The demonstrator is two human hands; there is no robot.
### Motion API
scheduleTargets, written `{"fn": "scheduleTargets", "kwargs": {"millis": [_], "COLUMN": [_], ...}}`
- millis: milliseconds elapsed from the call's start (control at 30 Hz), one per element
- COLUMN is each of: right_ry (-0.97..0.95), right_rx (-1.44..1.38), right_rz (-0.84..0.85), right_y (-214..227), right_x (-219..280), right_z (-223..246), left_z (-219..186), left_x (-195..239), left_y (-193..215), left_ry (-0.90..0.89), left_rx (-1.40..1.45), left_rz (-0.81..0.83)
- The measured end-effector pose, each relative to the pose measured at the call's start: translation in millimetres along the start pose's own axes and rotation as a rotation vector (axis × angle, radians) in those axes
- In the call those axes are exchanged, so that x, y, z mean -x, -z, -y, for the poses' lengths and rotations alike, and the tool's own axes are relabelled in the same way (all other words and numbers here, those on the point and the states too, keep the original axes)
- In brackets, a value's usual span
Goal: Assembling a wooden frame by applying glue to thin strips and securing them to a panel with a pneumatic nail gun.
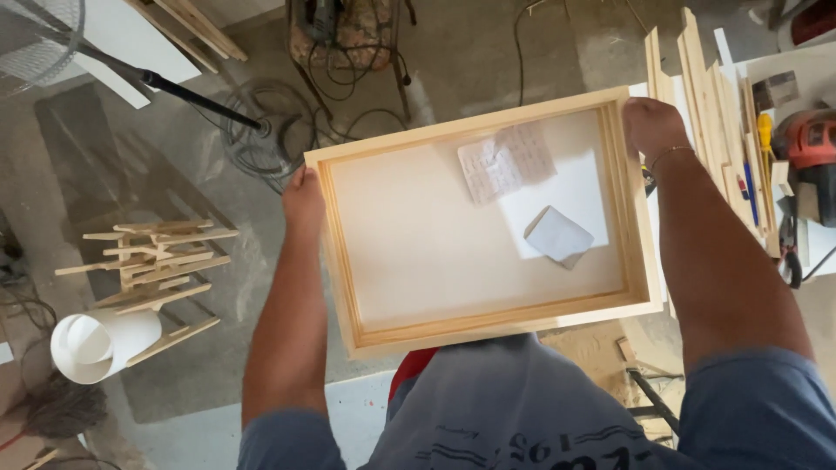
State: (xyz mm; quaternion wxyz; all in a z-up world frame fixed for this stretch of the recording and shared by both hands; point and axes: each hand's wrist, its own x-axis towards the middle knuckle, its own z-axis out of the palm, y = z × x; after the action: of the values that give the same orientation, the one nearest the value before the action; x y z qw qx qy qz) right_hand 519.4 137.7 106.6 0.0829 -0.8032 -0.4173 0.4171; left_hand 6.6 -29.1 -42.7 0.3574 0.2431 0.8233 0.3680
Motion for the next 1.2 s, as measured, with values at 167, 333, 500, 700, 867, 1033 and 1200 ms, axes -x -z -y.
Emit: {"fn": "scheduleTargets", "kwargs": {"millis": [167, 333, 500, 700, 867, 1033, 1200], "right_ry": [0.006, 0.125, 0.117, 0.22, 0.279, 0.255, 0.285], "right_rx": [-0.027, -0.099, -0.076, 0.056, 0.069, 0.013, 0.005], "right_rz": [-0.039, -0.031, -0.032, -0.038, -0.208, -0.222, -0.219], "right_y": [-15, -16, -14, -16, -19, -22, -21], "right_x": [-39, -17, -20, -62, -65, -51, -50], "right_z": [-14, -6, -9, -34, -35, -36, -35], "left_z": [20, -2, 2, -21, -37, -20, -30], "left_x": [-31, -13, -15, 4, 22, 39, 46], "left_y": [-21, -20, -21, -13, -7, 3, 4], "left_ry": [-0.01, 0.003, -0.058, -0.052, -0.087, -0.244, -0.228], "left_rx": [0.118, 0.037, 0.055, -0.035, -0.219, -0.291, -0.251], "left_rz": [-0.093, -0.084, -0.087, -0.095, -0.248, -0.237, -0.208]}}
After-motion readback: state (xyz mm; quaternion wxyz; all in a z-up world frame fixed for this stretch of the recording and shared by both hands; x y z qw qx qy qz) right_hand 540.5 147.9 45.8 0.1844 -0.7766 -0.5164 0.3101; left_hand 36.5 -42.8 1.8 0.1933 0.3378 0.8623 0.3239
